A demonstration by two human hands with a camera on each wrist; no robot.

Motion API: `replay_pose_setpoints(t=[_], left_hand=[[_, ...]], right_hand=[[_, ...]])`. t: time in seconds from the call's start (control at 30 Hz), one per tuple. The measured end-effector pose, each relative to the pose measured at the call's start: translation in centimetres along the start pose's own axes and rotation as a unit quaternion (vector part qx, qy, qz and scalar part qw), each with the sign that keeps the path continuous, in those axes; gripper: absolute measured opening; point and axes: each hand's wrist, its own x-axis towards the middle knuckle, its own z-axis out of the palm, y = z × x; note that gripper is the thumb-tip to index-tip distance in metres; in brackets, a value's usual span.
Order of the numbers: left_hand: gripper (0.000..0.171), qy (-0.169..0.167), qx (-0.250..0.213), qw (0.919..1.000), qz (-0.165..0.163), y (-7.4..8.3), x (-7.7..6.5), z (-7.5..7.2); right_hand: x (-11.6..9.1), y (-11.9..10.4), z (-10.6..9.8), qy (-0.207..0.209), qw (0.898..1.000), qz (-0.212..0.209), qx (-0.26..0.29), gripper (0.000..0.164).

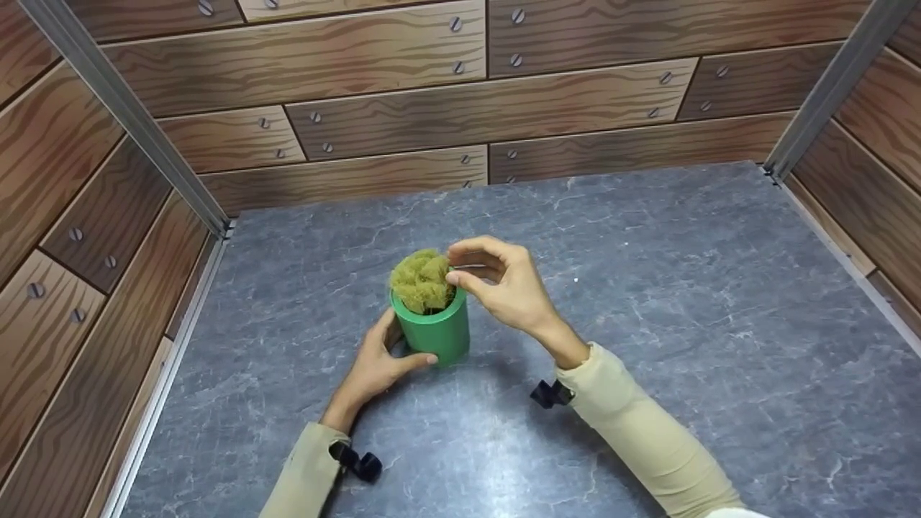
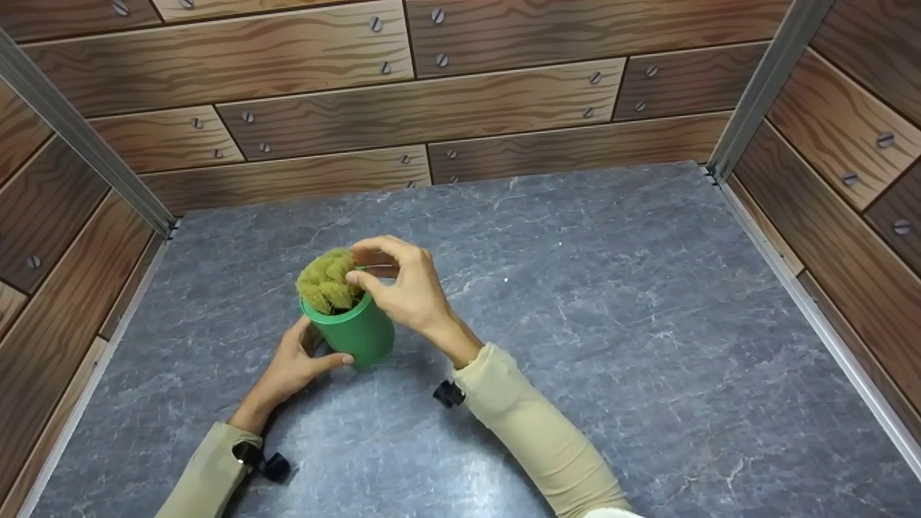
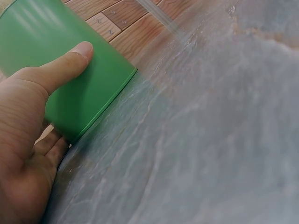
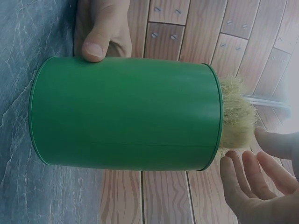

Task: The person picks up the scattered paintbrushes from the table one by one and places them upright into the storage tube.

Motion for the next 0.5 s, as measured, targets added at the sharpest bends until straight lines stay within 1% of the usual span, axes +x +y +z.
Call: replay_pose_setpoints(t=[0.1, 0.2, 0.3, 0.37, 0.43, 0.5], left_hand=[[0.102, 0.000, -0.001, 1.0000, -0.002, -0.11, -0.01, 0.02], [0.103, -0.002, -0.001, 1.0000, 0.004, -0.17, 0.01, 0.04], [0.103, -0.003, 0.002, 0.9999, 0.011, -0.13, -0.01, 0.05], [0.103, -0.004, 0.005, 0.9999, 0.014, -0.13, -0.02, 0.04], [0.103, -0.003, 0.006, 0.9999, 0.015, -0.12, 0.01, 0.00], [0.103, -0.002, 0.006, 0.9999, 0.014, -0.12, 0.06, -0.07]], right_hand=[[-0.04, 0.04, 0.05, -0.001, 1.000, -0.001, -0.013, 0.032], [-0.09, 0.21, 0.20, -0.012, 0.998, -0.029, -0.052, 0.033], [-0.13, 0.40, 0.40, -0.028, 0.991, -0.069, -0.107, 0.033], [-0.13, 0.55, 0.48, -0.034, 0.986, -0.089, -0.137, 0.030], [-0.10, 0.56, 0.52, -0.033, 0.982, -0.103, -0.155, 0.027], [-0.02, 0.54, 0.57, -0.027, 0.980, -0.110, -0.163, 0.025]])
